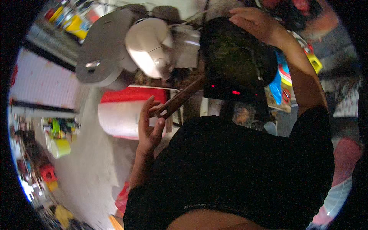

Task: The person cooks leafy green vegetables in a wok on an induction cooktop, stirs them with a ladle, and transfers the cooked vegetables into a bowl on a nearby table. The person also handles a bottle of cooking oil and places it on the table.

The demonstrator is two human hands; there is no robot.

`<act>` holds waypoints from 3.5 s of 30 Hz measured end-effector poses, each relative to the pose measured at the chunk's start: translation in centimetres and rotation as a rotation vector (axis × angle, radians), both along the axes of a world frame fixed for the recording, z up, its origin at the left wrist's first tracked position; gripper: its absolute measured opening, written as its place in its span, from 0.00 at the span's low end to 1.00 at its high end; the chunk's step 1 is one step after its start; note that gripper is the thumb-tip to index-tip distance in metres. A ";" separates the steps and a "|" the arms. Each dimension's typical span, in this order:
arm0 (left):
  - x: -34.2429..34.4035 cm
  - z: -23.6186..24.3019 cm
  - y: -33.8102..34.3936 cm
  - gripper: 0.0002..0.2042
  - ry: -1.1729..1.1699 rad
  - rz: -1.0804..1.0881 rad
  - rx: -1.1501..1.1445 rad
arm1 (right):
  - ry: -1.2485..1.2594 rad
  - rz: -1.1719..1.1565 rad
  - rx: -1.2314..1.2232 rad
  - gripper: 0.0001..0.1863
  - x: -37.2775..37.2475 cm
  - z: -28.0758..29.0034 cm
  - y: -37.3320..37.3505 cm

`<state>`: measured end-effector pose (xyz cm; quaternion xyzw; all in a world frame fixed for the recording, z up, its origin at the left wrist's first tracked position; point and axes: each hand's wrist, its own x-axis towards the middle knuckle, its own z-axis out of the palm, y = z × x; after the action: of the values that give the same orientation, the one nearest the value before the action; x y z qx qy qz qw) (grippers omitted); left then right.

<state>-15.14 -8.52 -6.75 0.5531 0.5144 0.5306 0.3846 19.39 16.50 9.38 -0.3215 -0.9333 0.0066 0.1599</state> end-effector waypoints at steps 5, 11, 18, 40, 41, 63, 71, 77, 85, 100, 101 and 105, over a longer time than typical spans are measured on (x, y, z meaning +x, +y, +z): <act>-0.8 0.6 1.8 0.32 0.039 -0.182 -0.020 | -0.350 -0.318 -0.224 0.25 6.8 0.2 -10.8; -0.5 0.1 1.7 0.26 -0.095 -0.104 -0.074 | -0.379 -0.164 -0.270 0.33 6.7 -5.8 -19.0; 1.6 -0.3 1.5 0.24 -0.152 0.096 0.010 | 0.176 -0.163 -0.126 0.14 11.2 0.1 -19.3; 6.9 1.0 1.2 0.08 -0.378 0.517 0.003 | 1.013 -0.362 -0.342 0.08 16.6 -3.7 -7.3; 6.9 0.9 1.1 0.08 -0.346 0.520 -0.001 | 1.111 -0.418 -0.451 0.09 16.1 -5.0 -6.5; 5.2 0.1 1.5 0.05 -0.367 0.364 0.060 | 0.385 0.257 -0.558 0.03 10.1 -0.5 -8.1; 4.4 -1.1 2.0 0.06 -0.351 0.313 0.131 | 0.243 0.059 -0.622 0.05 9.5 5.8 -16.1; 3.1 -2.7 2.2 0.32 -0.178 0.306 0.147 | 0.261 -0.061 -0.119 0.05 9.5 -3.2 -15.1; 7.2 -6.3 -5.2 0.34 -0.312 0.611 -0.117 | -0.055 -0.222 0.062 0.23 14.5 -13.9 -17.1; 22.8 -32.6 -28.8 0.20 0.485 0.473 -0.721 | -0.249 -0.012 -1.249 0.14 14.1 -40.8 -32.8; 24.2 -34.4 -30.6 0.20 0.542 0.409 -0.754 | -0.270 0.044 -1.216 0.14 12.9 -42.8 -33.4; 29.0 -38.4 -37.4 0.22 0.400 0.297 -1.140 | -0.498 0.114 -1.145 0.13 6.7 -51.1 -35.8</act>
<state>13.89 -45.88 -45.14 0.2718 0.8504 0.1066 0.4377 26.14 -19.31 -41.72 -0.2979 -0.8067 0.4388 -0.2606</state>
